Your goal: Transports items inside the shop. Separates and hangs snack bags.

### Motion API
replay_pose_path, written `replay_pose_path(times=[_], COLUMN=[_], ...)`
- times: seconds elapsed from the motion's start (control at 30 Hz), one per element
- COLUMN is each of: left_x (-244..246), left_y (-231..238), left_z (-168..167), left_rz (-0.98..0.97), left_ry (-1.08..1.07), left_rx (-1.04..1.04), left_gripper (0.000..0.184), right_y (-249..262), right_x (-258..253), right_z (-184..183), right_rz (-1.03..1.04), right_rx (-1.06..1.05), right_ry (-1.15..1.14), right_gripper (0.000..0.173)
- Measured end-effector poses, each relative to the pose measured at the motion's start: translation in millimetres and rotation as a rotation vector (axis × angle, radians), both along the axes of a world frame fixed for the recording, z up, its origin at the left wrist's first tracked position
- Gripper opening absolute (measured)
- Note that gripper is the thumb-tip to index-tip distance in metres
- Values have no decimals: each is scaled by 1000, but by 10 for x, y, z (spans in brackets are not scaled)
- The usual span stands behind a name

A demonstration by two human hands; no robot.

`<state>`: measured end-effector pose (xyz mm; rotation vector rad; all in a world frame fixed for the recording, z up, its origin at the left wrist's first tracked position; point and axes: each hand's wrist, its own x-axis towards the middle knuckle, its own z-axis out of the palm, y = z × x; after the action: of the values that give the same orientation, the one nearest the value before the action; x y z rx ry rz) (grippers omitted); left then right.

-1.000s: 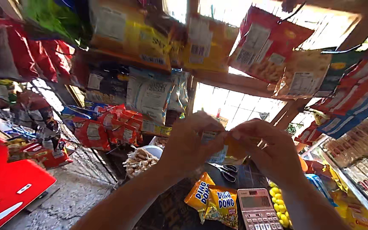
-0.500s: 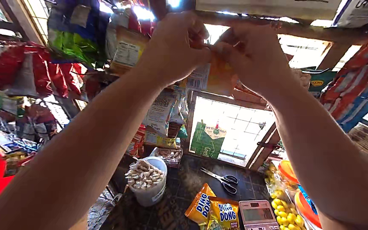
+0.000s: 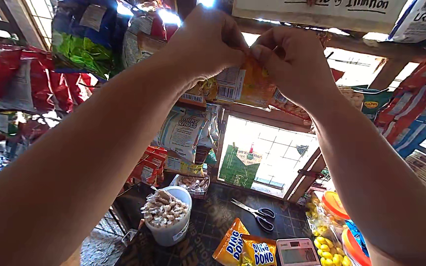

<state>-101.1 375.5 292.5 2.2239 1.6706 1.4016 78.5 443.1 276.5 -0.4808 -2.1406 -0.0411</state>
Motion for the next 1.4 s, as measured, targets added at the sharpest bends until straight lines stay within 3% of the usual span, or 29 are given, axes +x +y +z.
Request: replay_pose_path(times=[0.13, 0.33, 0.87, 1.4], left_x=[23, 56, 70, 111], left_y=[11, 56, 66, 2], left_z=[24, -1, -38, -45], left_rz=[-44, -85, -91, 75], left_ry=[-72, -116, -130, 37], left_rx=[-20, -2, 46, 91], left_gripper=[10, 37, 37, 36], right_y=[-16, 3, 31, -23], right_x=[26, 78, 77, 12], right_z=[77, 159, 171, 197], right_rz=[-12, 6, 13, -43], right_rx=[-48, -142, -229, -243], right_ry=[-27, -34, 8, 9], right_gripper=[17, 15, 11, 6])
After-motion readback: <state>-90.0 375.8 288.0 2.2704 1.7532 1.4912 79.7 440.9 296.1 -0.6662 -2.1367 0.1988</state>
